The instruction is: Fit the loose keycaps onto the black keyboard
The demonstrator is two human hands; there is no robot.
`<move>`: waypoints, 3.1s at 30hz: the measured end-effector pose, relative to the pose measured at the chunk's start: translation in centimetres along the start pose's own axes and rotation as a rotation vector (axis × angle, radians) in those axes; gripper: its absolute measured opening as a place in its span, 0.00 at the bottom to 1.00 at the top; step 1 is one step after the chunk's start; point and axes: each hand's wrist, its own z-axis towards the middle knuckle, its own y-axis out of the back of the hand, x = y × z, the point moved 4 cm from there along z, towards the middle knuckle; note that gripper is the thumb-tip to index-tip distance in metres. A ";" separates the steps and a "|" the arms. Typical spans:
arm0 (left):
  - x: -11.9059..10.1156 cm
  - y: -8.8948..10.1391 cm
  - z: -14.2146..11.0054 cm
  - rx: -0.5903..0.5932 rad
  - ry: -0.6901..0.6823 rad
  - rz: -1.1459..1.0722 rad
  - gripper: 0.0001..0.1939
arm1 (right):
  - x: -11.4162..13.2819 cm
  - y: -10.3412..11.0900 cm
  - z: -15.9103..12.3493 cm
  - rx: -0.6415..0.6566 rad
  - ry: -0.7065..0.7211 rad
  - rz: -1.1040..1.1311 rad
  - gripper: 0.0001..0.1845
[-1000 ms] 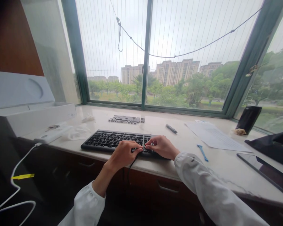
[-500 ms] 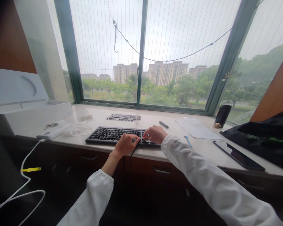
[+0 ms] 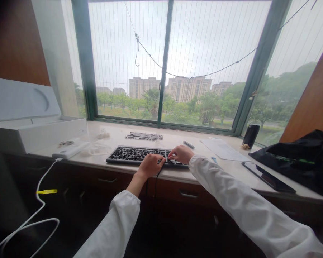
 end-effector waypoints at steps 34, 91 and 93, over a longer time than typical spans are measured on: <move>-0.4 0.1 0.1 0.076 0.005 0.071 0.19 | -0.6 0.1 1.1 0.093 0.004 0.120 0.21; -0.1 0.2 0.3 -0.018 0.005 -0.024 0.17 | -0.5 -1.6 -2.0 -0.160 0.031 0.140 0.26; -0.1 0.2 0.3 -0.030 -0.004 -0.031 0.17 | -0.5 -1.5 -2.1 -0.147 0.037 0.127 0.28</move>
